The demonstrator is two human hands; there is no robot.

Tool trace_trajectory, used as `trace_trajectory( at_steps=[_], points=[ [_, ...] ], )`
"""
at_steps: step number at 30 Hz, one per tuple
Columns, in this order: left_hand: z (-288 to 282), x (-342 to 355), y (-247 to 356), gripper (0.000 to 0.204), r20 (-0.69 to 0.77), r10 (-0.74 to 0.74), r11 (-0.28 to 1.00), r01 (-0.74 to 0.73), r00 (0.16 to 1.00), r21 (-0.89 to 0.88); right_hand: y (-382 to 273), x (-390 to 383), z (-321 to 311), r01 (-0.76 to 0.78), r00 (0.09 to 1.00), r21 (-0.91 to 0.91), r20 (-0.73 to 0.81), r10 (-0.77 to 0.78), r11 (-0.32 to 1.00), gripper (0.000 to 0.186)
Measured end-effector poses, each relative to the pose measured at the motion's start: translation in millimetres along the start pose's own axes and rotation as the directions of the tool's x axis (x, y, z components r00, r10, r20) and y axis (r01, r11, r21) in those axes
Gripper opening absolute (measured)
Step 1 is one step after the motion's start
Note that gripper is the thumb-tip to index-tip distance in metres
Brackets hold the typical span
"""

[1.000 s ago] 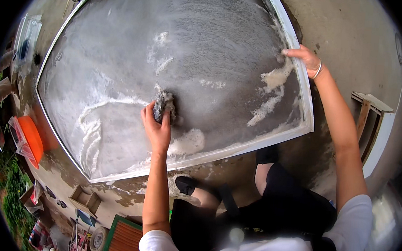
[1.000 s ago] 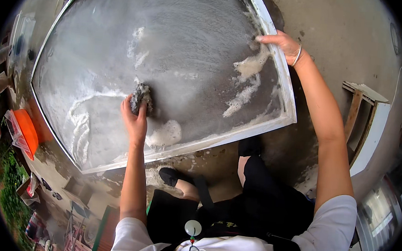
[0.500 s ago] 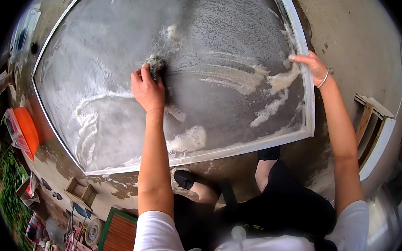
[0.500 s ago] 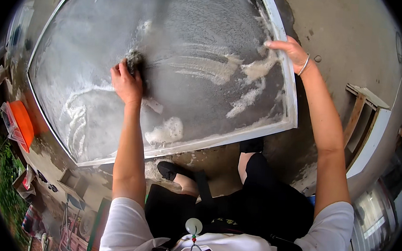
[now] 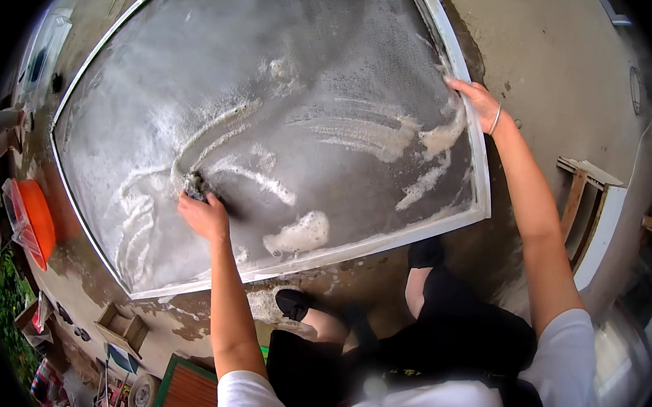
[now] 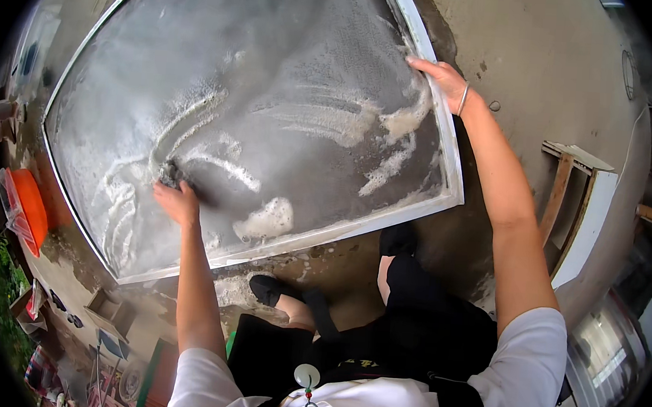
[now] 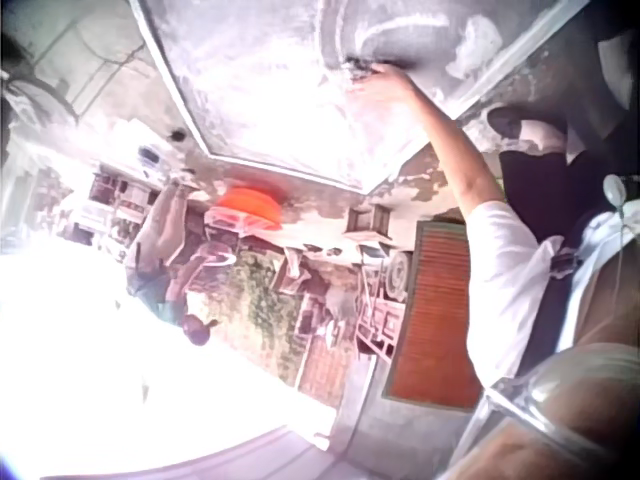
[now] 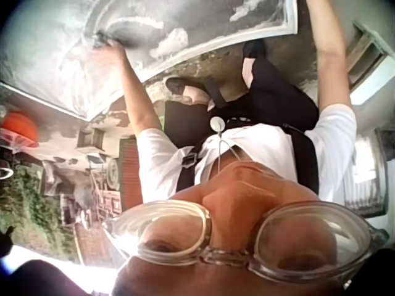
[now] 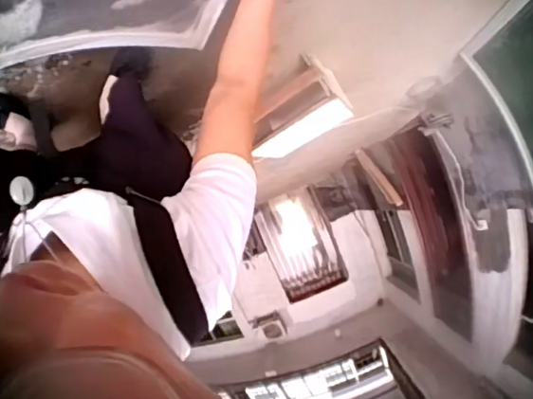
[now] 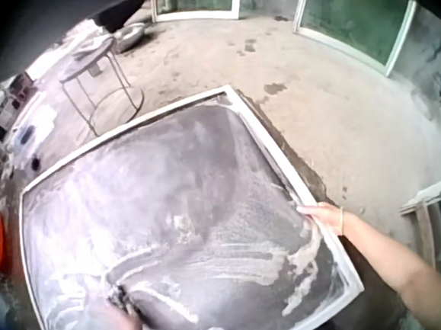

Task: The person cleans a window screen using a cloth and soapy water. They apply soap to the mesh surface, scrub it with the cloth in circular and sweeping motions, and wipe the metal frame.

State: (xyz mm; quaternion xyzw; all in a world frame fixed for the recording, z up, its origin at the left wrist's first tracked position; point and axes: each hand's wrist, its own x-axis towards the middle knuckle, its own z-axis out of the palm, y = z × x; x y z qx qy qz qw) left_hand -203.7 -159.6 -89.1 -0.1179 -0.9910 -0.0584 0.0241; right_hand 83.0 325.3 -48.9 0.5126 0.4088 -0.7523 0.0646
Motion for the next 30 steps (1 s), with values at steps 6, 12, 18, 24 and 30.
trace_trajectory(
  at_steps=[6, 12, 18, 24, 30],
  points=[
    [-12.8, -1.3, 10.6, 0.053, 0.000, -0.049, 0.997, 0.049, 0.999, -0.065, -1.4, 3.1, 14.2, 0.095, 0.960, -0.279, -0.229, -0.162, 0.955, 0.042],
    [-12.7, -2.6, 7.1, 0.056, 0.024, -0.049, 0.998, 0.050, 0.999, -0.029, 14.8, 20.6, 18.5, 0.183, 0.874, -0.405, -0.351, -0.337, 0.896, 0.036],
    [-13.3, -8.8, 5.3, 0.056, -0.031, 0.003, 0.998, -0.002, 1.000, 0.056, 27.1, 28.5, 12.1, 0.192, 0.798, -0.545, -0.397, -0.453, 0.816, 0.040],
    [-14.8, -8.2, 14.7, 0.055, -0.030, -0.031, 0.997, 0.033, 0.999, 0.063, 36.5, 42.9, -0.8, 0.191, 0.746, -0.591, -0.432, -0.507, 0.784, 0.041],
    [-15.9, -5.3, 9.7, 0.054, -0.005, -0.023, 0.998, 0.024, 1.000, 0.067, 28.6, 29.8, 11.8, 0.242, 0.804, -0.483, -0.385, -0.453, 0.841, 0.040]
  ],
)
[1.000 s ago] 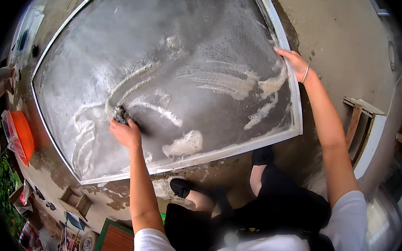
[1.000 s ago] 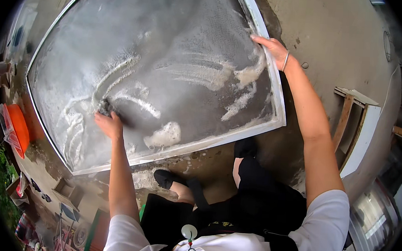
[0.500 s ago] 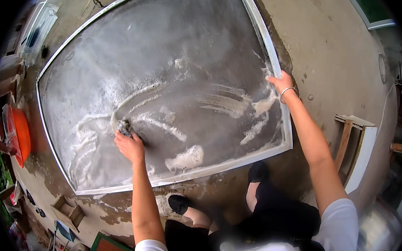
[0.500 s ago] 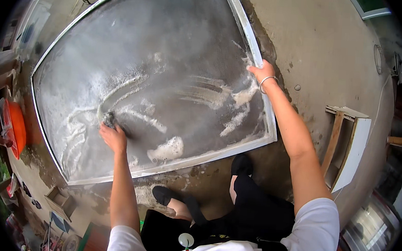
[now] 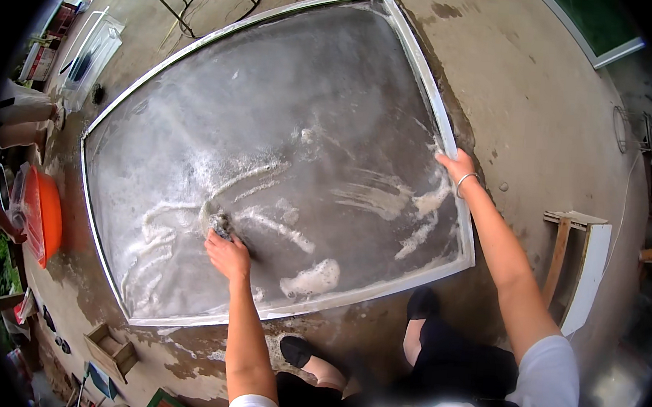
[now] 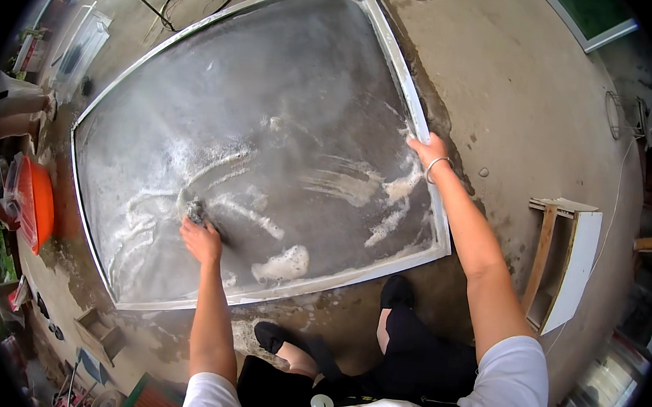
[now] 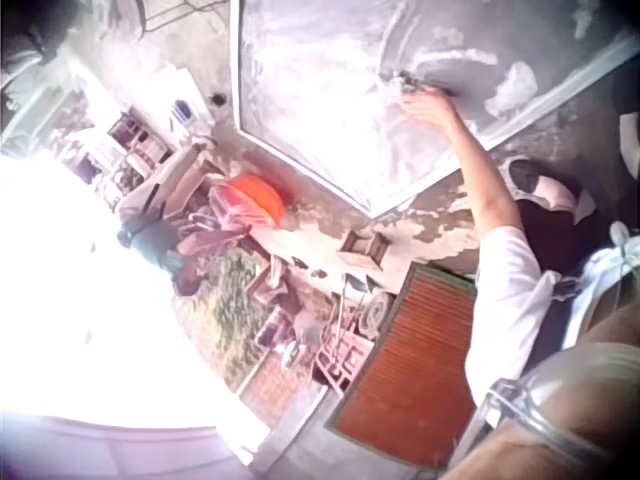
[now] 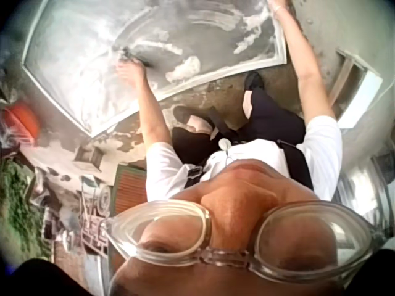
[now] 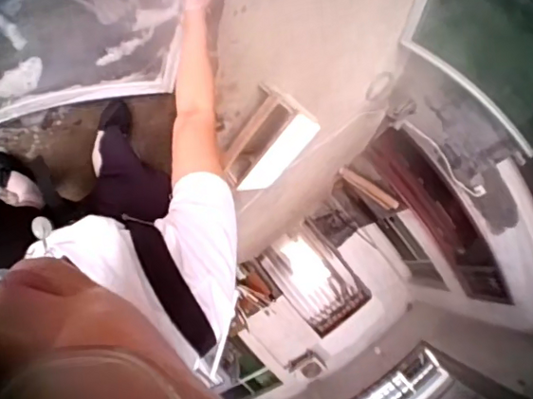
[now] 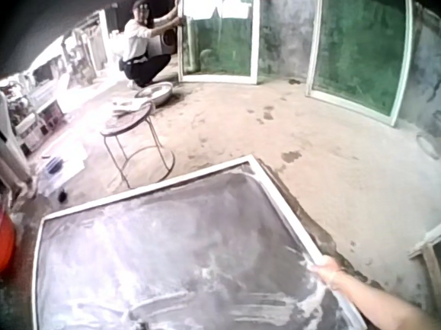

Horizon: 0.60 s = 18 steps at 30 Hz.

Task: The person cleans a window screen using a cloth and soapy water. They apply soap to the mesh surface, scrub it with the cloth in circular and sweeping motions, and wipe the metal frame.

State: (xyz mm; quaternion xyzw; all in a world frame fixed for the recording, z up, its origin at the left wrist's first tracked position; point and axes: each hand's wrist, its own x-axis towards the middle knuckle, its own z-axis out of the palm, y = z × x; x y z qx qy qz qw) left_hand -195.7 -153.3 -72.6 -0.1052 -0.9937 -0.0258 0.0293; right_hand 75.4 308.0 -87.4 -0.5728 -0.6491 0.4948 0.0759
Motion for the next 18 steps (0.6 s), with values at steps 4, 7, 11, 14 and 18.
trace_trajectory(
  at_steps=[4, 7, 11, 14, 18],
  points=[
    [-1.5, 1.7, -5.8, 0.054, 0.049, 0.013, 0.998, -0.010, 0.999, -0.064, -8.8, -9.0, -3.6, 0.003, 0.999, 0.030, 0.042, -0.005, 1.000, 0.039],
    [-1.2, 2.0, -7.6, 0.055, 0.055, 0.005, 0.997, 0.000, 0.998, -0.080, -8.7, -8.4, -3.5, -0.004, 0.998, 0.018, 0.059, 0.003, 1.000, 0.041],
    [2.4, 2.4, -4.3, 0.057, 0.069, -0.041, 0.997, 0.046, 0.997, -0.062, 1.1, 0.1, -6.9, 0.001, 0.997, 0.030, 0.081, -0.003, 1.000, 0.043],
    [0.6, 0.7, 0.8, 0.058, 0.082, -0.067, 0.992, 0.075, 0.994, -0.097, 1.0, -2.6, -9.4, -0.024, 0.995, 0.052, 0.098, 0.019, 0.998, 0.042],
    [0.2, 0.8, -6.0, 0.056, 0.055, -0.090, 0.983, 0.098, 0.994, -0.155, -4.7, -4.5, -5.1, -0.033, 0.994, 0.055, 0.104, 0.027, 0.998, 0.039]
  ],
)
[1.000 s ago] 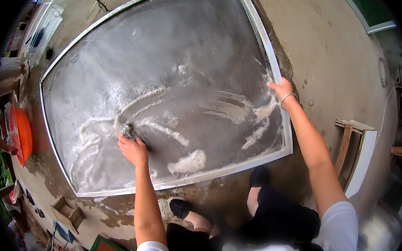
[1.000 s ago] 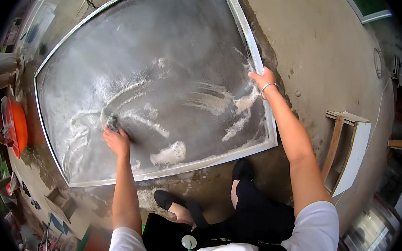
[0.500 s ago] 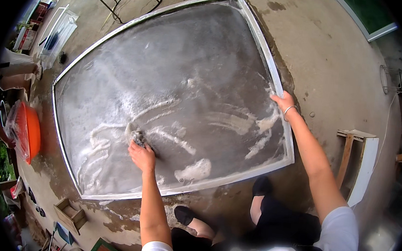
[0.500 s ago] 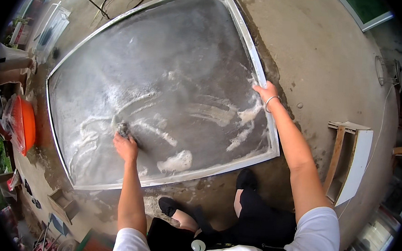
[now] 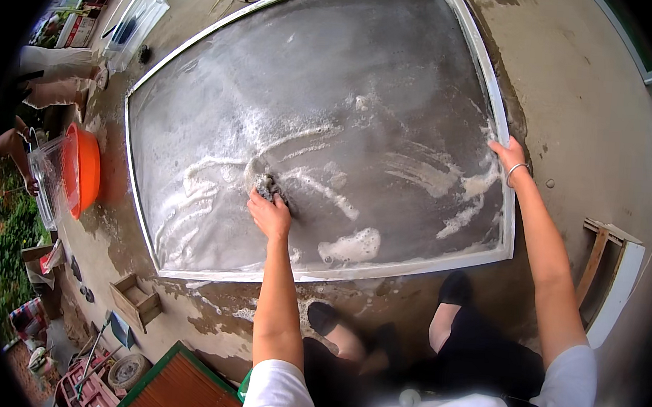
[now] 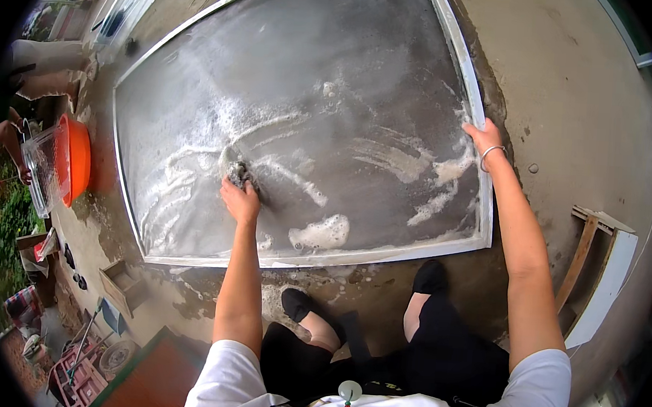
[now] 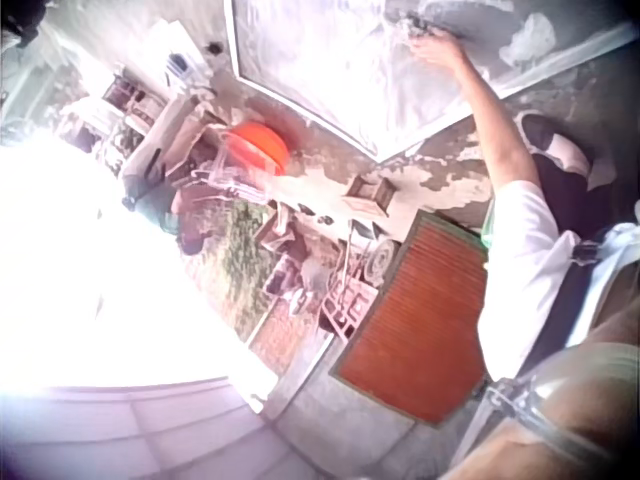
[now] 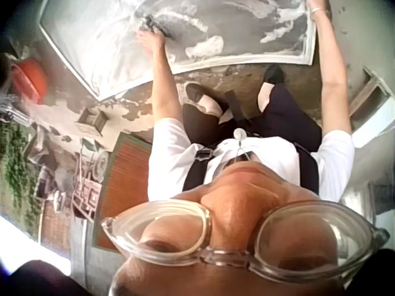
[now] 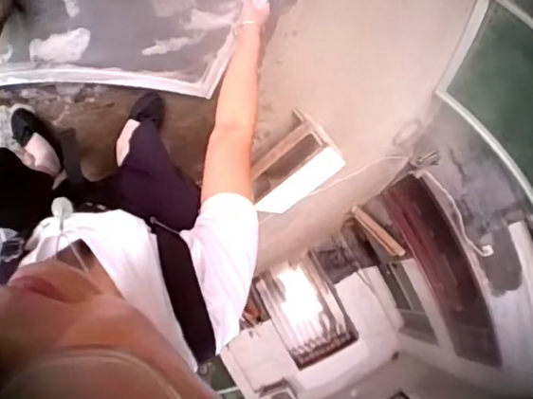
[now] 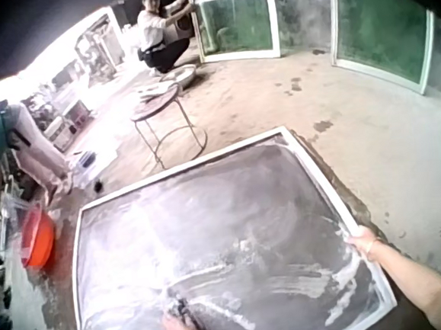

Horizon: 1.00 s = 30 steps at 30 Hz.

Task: The person cleans a window screen using a cloth and soapy water. They apply soap to the mesh surface, scrub it with the cloth in circular and sweeping motions, and wipe the metal frame.

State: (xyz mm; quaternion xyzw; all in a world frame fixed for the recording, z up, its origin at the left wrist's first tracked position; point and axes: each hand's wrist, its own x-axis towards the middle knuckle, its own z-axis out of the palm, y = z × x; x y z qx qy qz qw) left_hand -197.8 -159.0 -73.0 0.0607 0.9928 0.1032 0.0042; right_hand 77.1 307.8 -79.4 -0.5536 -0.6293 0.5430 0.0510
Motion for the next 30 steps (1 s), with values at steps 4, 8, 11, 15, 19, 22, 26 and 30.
trace_trajectory(
  at_steps=[4, 8, 11, 15, 19, 22, 26, 30],
  points=[
    [-1.9, -5.4, 1.6, 0.051, 0.026, -0.013, 0.967, 0.019, 1.000, -0.253, 0.8, -0.6, 1.3, 0.005, 1.000, -0.014, -0.005, -0.005, 1.000, 0.039],
    [-4.8, -29.1, 28.1, 0.046, 0.068, 0.083, 0.891, -0.043, 0.994, -0.453, 8.7, -0.6, 0.2, 0.049, 0.998, -0.036, -0.044, -0.050, 0.998, 0.040],
    [-1.3, -41.7, 41.2, 0.045, 0.038, 0.107, 0.845, -0.071, 0.993, -0.531, 4.3, -1.6, -0.2, 0.054, 0.997, 0.004, -0.049, -0.054, 0.999, 0.041],
    [4.0, -50.5, 56.1, 0.043, 0.032, 0.110, 0.811, -0.071, 0.993, -0.581, -12.2, -12.1, -1.6, 0.071, 0.997, 0.065, -0.034, -0.069, 0.995, 0.040],
    [-1.0, -51.5, 72.3, 0.042, 0.048, 0.145, 0.731, -0.074, 0.988, -0.679, -27.1, -26.4, -4.4, 0.084, 0.996, 0.076, -0.043, -0.081, 0.994, 0.037],
    [-6.5, -49.8, 83.0, 0.042, 0.027, 0.151, 0.718, -0.091, 0.988, -0.691, -31.9, -32.4, -5.9, 0.113, 0.992, 0.059, -0.070, -0.109, 0.992, 0.035],
    [-25.2, -57.7, 128.5, 0.040, 0.095, 0.187, 0.691, -0.063, 0.978, -0.720, -43.1, -41.9, -7.6, 0.146, 0.984, 0.051, -0.114, -0.139, 0.988, 0.034],
    [-22.2, -81.4, 180.9, 0.038, 0.029, 0.356, 0.648, -0.224, 0.934, -0.728, -51.9, -49.6, -7.3, 0.184, 0.976, 0.081, -0.132, -0.173, 0.980, 0.033]
  ],
)
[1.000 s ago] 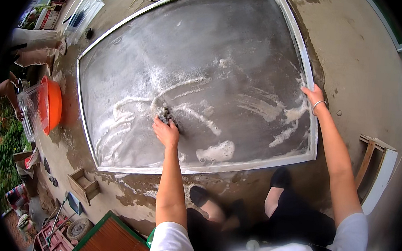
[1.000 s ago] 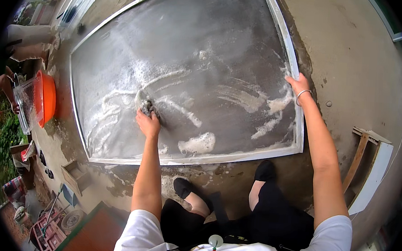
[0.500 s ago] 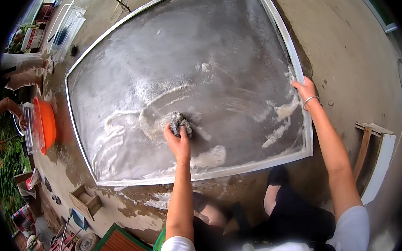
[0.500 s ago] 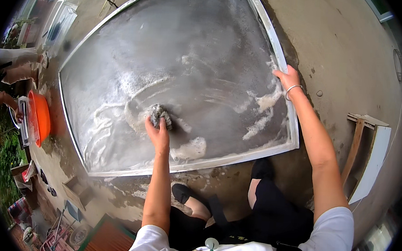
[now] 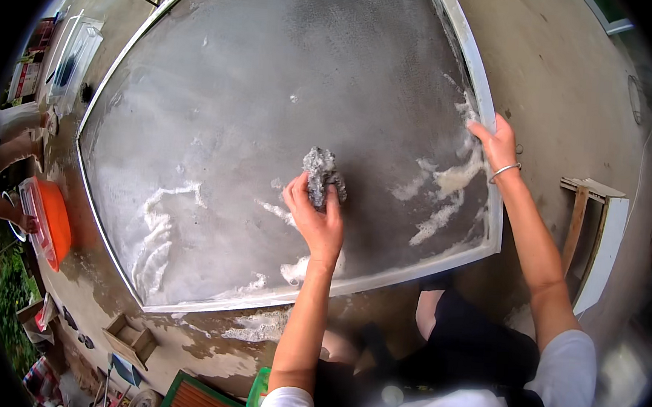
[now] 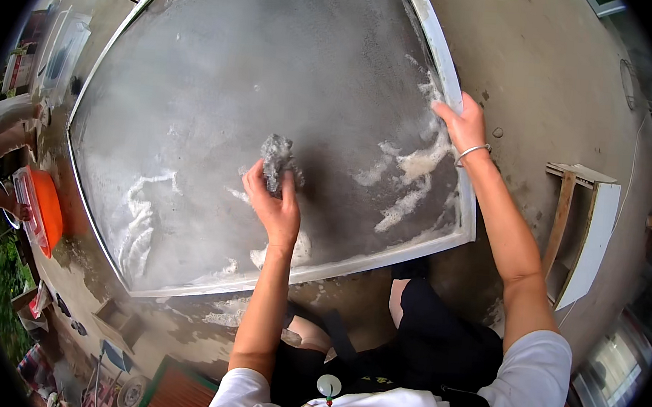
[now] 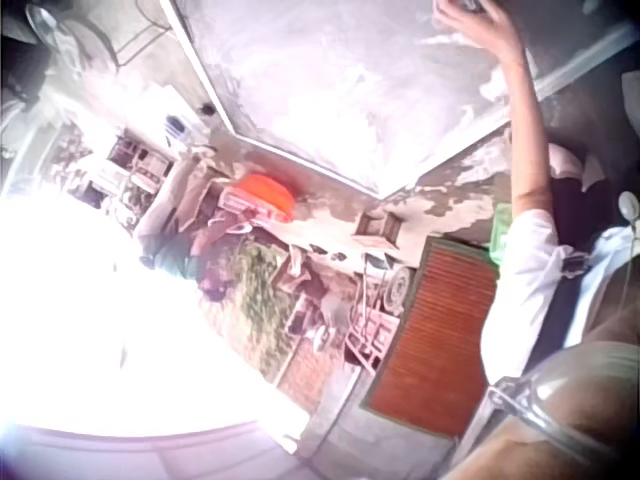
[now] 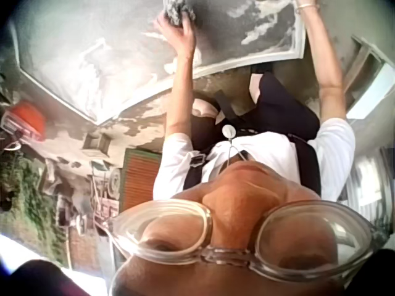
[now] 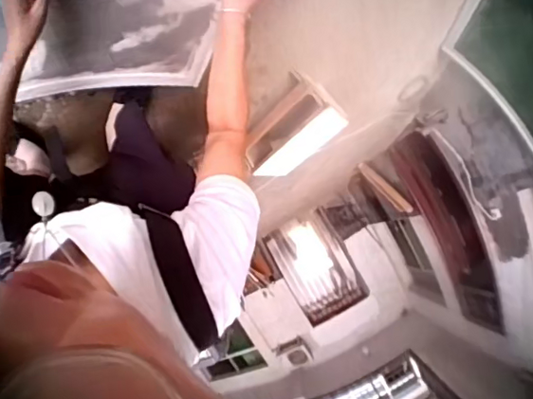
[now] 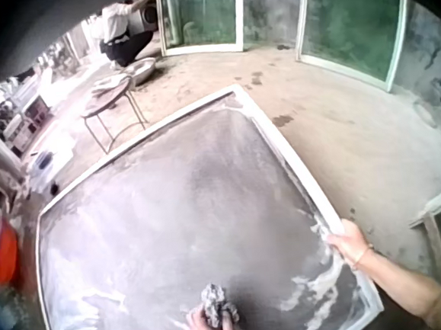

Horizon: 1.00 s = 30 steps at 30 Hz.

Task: The person cleans a window screen using a cloth and soapy water. They apply soap to the mesh surface, scrub it with the cloth in circular and sweeping motions, and wipe the metal frame.

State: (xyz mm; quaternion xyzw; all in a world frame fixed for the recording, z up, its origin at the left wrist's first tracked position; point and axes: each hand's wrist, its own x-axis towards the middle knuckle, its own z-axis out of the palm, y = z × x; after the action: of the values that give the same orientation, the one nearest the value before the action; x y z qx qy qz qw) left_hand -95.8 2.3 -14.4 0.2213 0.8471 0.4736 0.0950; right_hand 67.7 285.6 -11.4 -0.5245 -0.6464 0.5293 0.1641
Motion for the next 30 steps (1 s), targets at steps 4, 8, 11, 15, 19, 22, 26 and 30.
trace_trajectory(
  at_steps=[4, 8, 11, 15, 19, 22, 26, 30],
  points=[
    [73.6, -6.8, 53.9, 0.045, 0.063, 0.190, 0.980, -0.186, 0.980, -0.065, -0.9, -0.5, 1.3, 0.008, 1.000, 0.015, -0.027, -0.008, 1.000, 0.031],
    [131.0, 6.3, 83.0, 0.061, 0.246, 0.361, 0.931, -0.364, 0.900, -0.034, 3.1, -2.8, 3.8, 0.015, 1.000, 0.190, 0.000, -0.015, 0.982, 0.028],
    [137.0, 36.1, 58.6, 0.061, 0.258, 0.514, 0.812, -0.561, 0.818, 0.163, -4.4, -15.1, 5.1, 0.027, 0.999, 0.184, -0.028, -0.023, 0.983, 0.025],
    [72.4, 98.6, -2.7, 0.047, 0.113, 0.316, 0.826, -0.332, 0.942, 0.456, -6.0, -17.5, -5.7, 0.061, 0.997, 0.148, -0.044, -0.055, 0.987, 0.026],
    [25.0, 129.3, -62.6, 0.038, -0.242, 0.165, 0.865, -0.023, 0.956, 0.501, -12.0, -14.9, 2.6, 0.080, 0.996, 0.109, -0.046, -0.076, 0.991, 0.025],
    [80.0, 106.7, -3.8, 0.035, -0.090, 0.221, 0.952, -0.195, 0.971, 0.237, -14.3, -15.9, 0.2, 0.098, 0.995, 0.102, -0.044, -0.094, 0.990, 0.025],
    [146.0, 53.8, 95.1, 0.041, 0.285, 0.485, 0.873, -0.444, 0.826, -0.200, -10.7, -16.9, -0.3, 0.087, 0.996, 0.128, -0.045, -0.082, 0.988, 0.025],
    [128.6, 133.0, 51.9, 0.043, 0.188, 0.510, 0.829, -0.538, 0.839, 0.153, -14.1, -24.6, -2.0, 0.069, 0.995, 0.165, -0.078, -0.057, 0.984, 0.023]
  ],
)
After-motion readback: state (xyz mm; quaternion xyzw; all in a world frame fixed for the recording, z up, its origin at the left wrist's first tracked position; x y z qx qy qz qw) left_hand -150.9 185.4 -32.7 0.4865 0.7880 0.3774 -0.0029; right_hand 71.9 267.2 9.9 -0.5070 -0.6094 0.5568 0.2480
